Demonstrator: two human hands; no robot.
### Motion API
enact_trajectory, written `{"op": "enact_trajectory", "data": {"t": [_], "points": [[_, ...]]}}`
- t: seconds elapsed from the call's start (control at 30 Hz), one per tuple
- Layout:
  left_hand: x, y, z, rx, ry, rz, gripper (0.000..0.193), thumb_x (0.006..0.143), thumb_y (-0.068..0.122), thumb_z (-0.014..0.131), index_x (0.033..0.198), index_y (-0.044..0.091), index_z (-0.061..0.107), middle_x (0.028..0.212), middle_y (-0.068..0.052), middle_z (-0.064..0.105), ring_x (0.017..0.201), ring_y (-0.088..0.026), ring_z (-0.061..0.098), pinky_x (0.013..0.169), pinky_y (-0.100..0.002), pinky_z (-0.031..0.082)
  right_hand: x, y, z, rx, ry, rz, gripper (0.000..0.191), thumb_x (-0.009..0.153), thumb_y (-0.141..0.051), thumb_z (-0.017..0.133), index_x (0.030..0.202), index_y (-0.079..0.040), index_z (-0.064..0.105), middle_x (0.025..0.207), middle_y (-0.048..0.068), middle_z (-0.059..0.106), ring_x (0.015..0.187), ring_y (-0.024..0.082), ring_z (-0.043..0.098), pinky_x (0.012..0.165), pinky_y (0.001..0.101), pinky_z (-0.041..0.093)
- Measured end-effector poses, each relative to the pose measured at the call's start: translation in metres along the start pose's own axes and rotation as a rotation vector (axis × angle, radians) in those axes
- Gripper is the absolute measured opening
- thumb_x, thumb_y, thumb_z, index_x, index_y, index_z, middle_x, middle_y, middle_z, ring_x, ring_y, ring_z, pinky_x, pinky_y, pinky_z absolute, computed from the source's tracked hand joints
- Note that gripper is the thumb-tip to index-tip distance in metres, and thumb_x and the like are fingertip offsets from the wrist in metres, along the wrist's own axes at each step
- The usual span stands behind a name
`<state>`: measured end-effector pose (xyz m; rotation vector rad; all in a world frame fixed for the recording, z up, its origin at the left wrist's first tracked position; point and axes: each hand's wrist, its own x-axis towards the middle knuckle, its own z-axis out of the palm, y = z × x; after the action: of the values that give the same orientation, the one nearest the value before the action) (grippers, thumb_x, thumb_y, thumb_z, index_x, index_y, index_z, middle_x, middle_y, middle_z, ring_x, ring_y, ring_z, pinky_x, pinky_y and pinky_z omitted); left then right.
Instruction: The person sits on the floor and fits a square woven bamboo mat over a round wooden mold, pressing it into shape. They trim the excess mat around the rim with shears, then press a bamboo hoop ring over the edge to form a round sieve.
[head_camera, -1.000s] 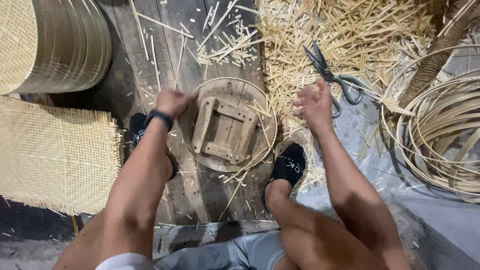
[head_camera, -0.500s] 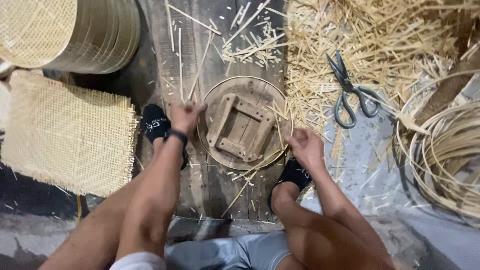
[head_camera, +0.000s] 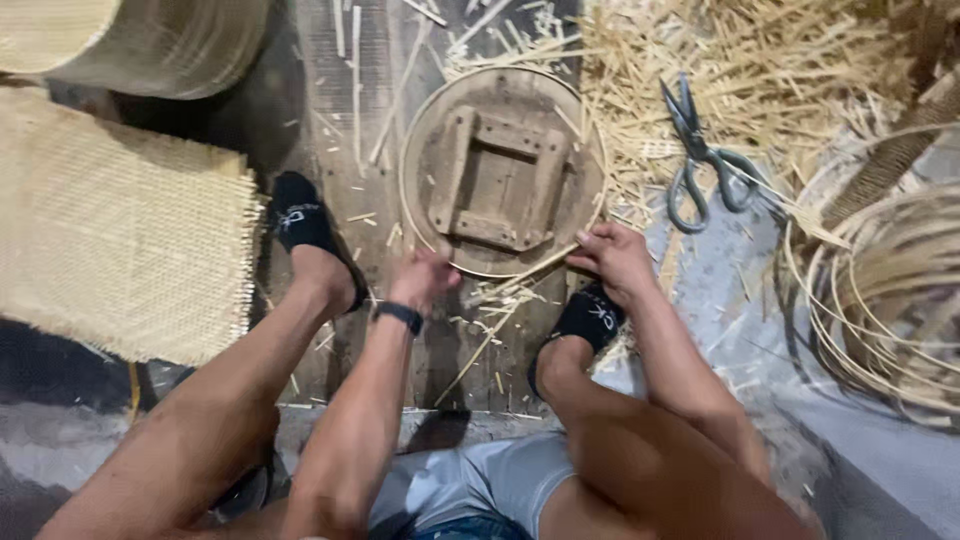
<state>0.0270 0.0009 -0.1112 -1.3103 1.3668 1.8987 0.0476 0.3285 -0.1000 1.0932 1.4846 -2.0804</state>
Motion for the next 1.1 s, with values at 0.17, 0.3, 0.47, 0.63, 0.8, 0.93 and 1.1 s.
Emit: {"op": "enact_trajectory", "data": {"t": [0.17,0.3,0.47,0.63,0.8,0.93,1.1], "points": [[-0.025,-0.025,0.000,-0.032,0.012,-0.012,0.031,0.090,0.005,0.076,0.111,-0.010,0.059,0.094,-0.016,0.070,0.076,-0.025,0.071,0.073,-0.041,0.067,0.006,0.025,0.009,-0.075,0.074,-0.061,0.013,0.094,-0.002,0.067,0.098,0.004,0.056,0.087,0.012,0.064,0.071,0.025,0.072,0.062,0.0374,0.067],[-0.012,-0.008,-0.003,0.306,0.093,0.215,0.035,0.086,0.007,0.082,0.113,-0.009,0.066,0.097,-0.012,0.073,0.078,-0.019,0.072,0.073,-0.037,0.063,-0.004,0.009,0.015,-0.169,0.089,-0.118,0.018,0.094,-0.005,0.069,0.103,0.005,0.057,0.088,0.014,0.065,0.074,0.025,0.072,0.065,0.0388,0.066],[0.006,0.048,0.001,0.004,-0.045,0.149,0.032,0.093,0.023,0.074,0.117,0.003,0.070,0.093,-0.007,0.073,0.074,-0.015,0.066,0.063,-0.030,0.055,-0.057,-0.038,0.047,-0.666,0.226,-0.591,0.040,0.092,-0.017,0.075,0.122,0.004,0.060,0.102,0.013,0.065,0.088,0.023,0.066,0.078,0.0421,0.059],[-0.047,0.097,0.023,0.439,-0.111,0.547,0.025,0.093,0.024,0.082,0.105,0.002,0.082,0.092,-0.009,0.073,0.079,-0.015,0.062,0.067,-0.028,0.050,-0.070,-0.099,0.101,-0.375,-0.256,-0.416,0.066,0.091,-0.043,0.071,0.138,-0.006,0.042,0.121,0.001,0.055,0.112,0.012,0.058,0.089,0.0306,0.058],[-0.143,0.116,0.058,0.768,0.001,1.217,0.039,0.087,0.028,0.087,0.119,0.008,0.081,0.097,-0.015,0.061,0.090,-0.022,0.057,0.074,-0.036,0.050,-0.077,-0.133,0.123,0.456,-0.507,-0.277,0.056,0.106,-0.045,0.070,0.123,0.000,0.041,0.108,0.008,0.050,0.105,0.022,0.053,0.099,0.0411,0.051],[-0.170,0.106,0.079,0.593,-0.350,1.338,0.048,0.102,0.039,0.070,0.139,0.008,0.064,0.131,-0.017,0.067,0.119,-0.023,0.063,0.099,-0.041,0.054,-0.099,-0.124,0.106,0.614,-0.265,-0.186,0.068,0.091,-0.055,0.056,0.139,-0.009,0.046,0.115,0.010,0.059,0.112,0.025,0.060,0.106,0.0428,0.051],[-0.136,0.097,0.086,0.548,-0.112,1.135,0.049,0.103,0.043,0.059,0.139,0.011,0.065,0.104,-0.009,0.074,0.083,-0.022,0.062,0.070,-0.039,0.051,-0.119,-0.098,0.022,0.737,-0.356,-0.218,0.080,0.106,-0.066,0.049,0.152,-0.002,0.049,0.118,0.013,0.056,0.113,0.030,0.057,0.103,0.0485,0.048]]}}
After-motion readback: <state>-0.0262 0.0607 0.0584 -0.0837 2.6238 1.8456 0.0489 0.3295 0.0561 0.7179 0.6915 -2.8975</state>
